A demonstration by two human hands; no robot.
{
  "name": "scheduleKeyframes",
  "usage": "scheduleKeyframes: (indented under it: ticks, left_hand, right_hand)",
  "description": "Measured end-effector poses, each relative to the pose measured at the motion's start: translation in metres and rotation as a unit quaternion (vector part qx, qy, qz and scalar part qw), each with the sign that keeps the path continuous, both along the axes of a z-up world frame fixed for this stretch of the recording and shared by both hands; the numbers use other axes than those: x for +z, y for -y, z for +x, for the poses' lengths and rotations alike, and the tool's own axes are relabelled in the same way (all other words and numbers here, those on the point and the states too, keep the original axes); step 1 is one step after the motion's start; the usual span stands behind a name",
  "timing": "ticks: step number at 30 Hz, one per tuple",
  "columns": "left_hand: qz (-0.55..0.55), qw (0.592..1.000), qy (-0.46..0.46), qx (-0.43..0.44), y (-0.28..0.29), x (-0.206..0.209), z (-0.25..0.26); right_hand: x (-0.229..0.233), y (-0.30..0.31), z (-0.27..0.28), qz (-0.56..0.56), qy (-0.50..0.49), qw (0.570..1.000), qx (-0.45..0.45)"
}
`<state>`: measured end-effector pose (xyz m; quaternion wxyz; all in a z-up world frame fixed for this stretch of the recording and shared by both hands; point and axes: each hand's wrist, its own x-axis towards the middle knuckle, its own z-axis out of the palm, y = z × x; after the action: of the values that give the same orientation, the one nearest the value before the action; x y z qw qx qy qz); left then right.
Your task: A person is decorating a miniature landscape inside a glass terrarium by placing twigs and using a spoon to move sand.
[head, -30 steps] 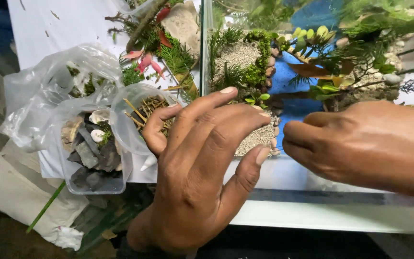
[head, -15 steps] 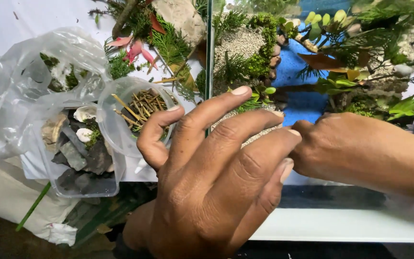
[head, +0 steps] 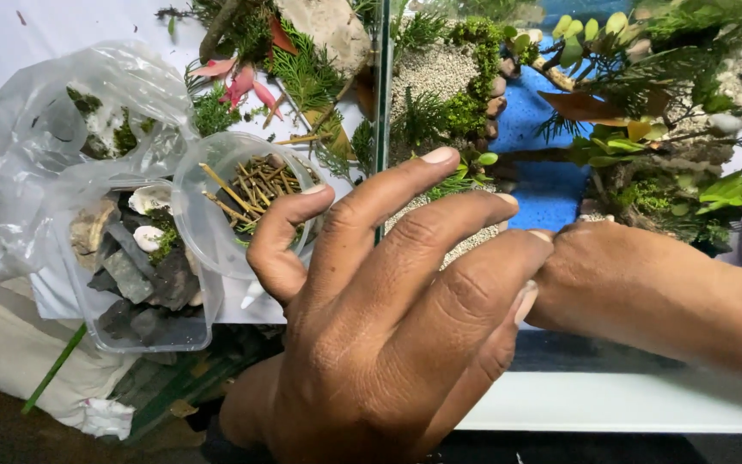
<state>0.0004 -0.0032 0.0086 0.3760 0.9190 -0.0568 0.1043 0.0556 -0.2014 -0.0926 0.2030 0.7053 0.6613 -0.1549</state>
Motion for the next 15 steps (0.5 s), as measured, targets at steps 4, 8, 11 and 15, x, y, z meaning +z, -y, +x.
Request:
scheduleKeyframes:
  ticks: [4, 8, 11, 15]
  left_hand:
    - [0.013, 1.000, 0.011, 0.010, 0.001, -0.005, -0.001]
    - [0.014, 1.000, 0.010, 0.006, 0.002, -0.005, -0.001]
    - [0.013, 1.000, 0.014, 0.019, 0.003, -0.004, -0.001]
    - [0.013, 1.000, 0.015, 0.016, 0.003, -0.004, -0.001]
  right_hand:
    - [-0.051, 0.047, -0.008, 0.076, -0.014, 0.997, 0.027]
    - [-0.032, 0.044, 0.006, 0.064, -0.001, 0.994, 0.083]
    - [-0.039, 0.048, 0.002, 0.079, -0.047, 0.994, 0.060]
    - [-0.020, 0.034, 0.011, -0.074, -0.181, 0.981, -0.010]
